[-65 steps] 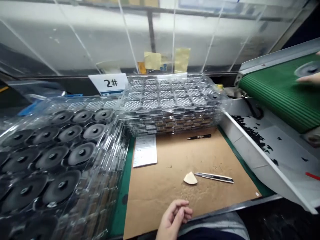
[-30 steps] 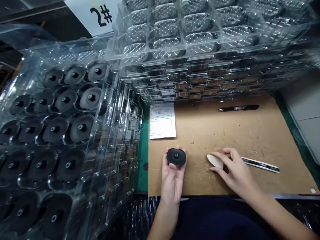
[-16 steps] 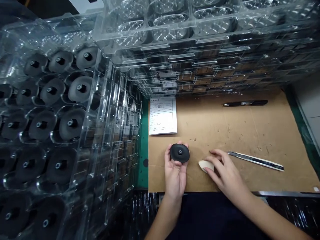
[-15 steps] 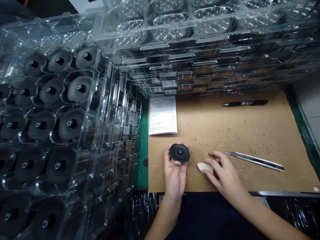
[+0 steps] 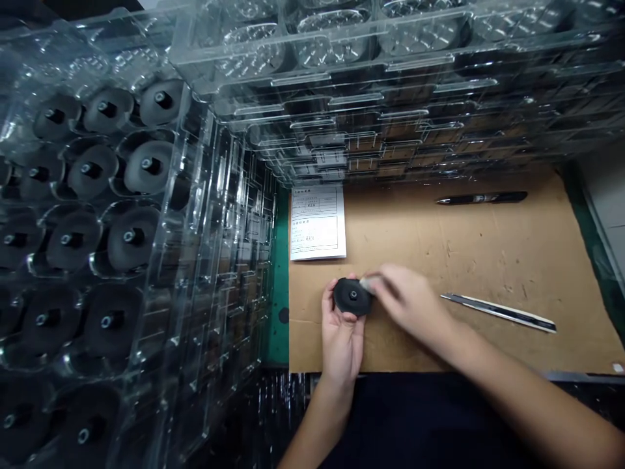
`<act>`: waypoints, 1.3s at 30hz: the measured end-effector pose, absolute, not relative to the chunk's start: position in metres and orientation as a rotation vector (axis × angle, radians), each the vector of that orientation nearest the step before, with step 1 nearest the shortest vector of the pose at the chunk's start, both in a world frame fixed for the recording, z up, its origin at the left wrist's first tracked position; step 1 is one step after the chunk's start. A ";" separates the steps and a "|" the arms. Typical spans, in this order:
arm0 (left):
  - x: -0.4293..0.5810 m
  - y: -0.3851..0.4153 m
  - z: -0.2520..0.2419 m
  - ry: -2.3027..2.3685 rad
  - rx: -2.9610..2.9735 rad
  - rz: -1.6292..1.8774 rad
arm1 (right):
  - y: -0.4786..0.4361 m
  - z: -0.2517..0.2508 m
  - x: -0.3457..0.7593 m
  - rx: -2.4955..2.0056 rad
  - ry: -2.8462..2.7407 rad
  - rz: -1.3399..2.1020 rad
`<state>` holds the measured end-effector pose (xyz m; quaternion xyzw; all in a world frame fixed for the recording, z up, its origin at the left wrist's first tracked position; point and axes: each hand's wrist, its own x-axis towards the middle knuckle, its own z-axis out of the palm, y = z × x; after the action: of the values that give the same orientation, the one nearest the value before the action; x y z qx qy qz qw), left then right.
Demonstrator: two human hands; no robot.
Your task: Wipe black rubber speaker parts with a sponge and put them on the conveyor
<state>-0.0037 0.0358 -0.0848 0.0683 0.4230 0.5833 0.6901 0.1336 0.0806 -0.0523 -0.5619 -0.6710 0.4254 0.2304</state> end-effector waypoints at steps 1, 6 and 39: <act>-0.004 0.036 -0.085 0.948 0.143 1.290 | 0.082 -0.052 0.130 -1.516 -1.866 1.202; -0.004 0.035 -0.085 0.982 0.156 1.287 | 0.080 -0.052 0.126 -1.510 -1.868 1.262; -0.006 0.034 -0.087 0.998 0.150 1.284 | 0.098 -0.047 0.116 -1.336 -1.966 1.223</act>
<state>-0.0055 0.0343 -0.0873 0.0669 0.4455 0.5731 0.6845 0.1161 0.0980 -0.0474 -0.4861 -0.7154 0.4449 0.2322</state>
